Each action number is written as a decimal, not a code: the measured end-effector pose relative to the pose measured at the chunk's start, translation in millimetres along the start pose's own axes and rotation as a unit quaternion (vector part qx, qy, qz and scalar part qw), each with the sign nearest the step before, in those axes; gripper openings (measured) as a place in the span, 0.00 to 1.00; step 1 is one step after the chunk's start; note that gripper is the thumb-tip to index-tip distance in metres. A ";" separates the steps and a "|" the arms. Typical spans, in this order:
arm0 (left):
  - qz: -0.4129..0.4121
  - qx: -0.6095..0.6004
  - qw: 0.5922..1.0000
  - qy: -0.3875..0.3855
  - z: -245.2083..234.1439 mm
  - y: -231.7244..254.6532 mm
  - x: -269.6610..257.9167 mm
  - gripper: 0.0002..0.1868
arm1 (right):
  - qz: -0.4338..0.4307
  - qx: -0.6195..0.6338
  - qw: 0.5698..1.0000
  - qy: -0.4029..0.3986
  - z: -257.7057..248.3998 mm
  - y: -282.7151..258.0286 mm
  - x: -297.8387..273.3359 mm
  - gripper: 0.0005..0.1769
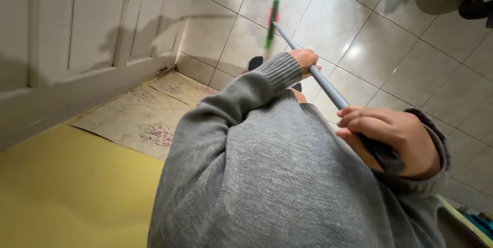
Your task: Sweep the tiled floor of an entryway using a broom.
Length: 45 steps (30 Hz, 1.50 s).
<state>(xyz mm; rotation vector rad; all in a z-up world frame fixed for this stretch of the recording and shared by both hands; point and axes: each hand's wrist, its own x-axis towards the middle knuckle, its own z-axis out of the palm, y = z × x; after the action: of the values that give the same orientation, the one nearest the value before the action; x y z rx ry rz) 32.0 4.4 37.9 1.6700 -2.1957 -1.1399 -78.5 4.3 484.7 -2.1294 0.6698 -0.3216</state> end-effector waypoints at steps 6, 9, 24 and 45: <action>-0.149 0.022 0.987 -0.050 -152.1 -46.1 -91.3 0.11 | -0.058 0.077 0.994 0.044 37.5 12.6 50.1 0.05; -0.272 -0.036 0.959 -0.072 -122.5 -132.7 -65.4 0.15 | -0.040 0.165 0.980 0.105 104.6 64.8 69.5 0.08; 0.071 -0.072 0.995 -0.019 53.9 -30.7 61.4 0.21 | 0.099 -0.044 0.994 0.024 44.6 30.7 32.4 0.04; -0.126 0.092 0.984 -0.087 -54.1 -236.2 120.7 0.24 | 0.021 0.129 0.986 0.099 46.9 165.5 115.8 0.05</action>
<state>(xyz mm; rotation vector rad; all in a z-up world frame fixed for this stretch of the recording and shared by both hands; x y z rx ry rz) 196.2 -147.8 -114.3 2.0463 -2.3059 -1.2158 -19.6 -111.2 322.9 -1.8486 0.7418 -0.5707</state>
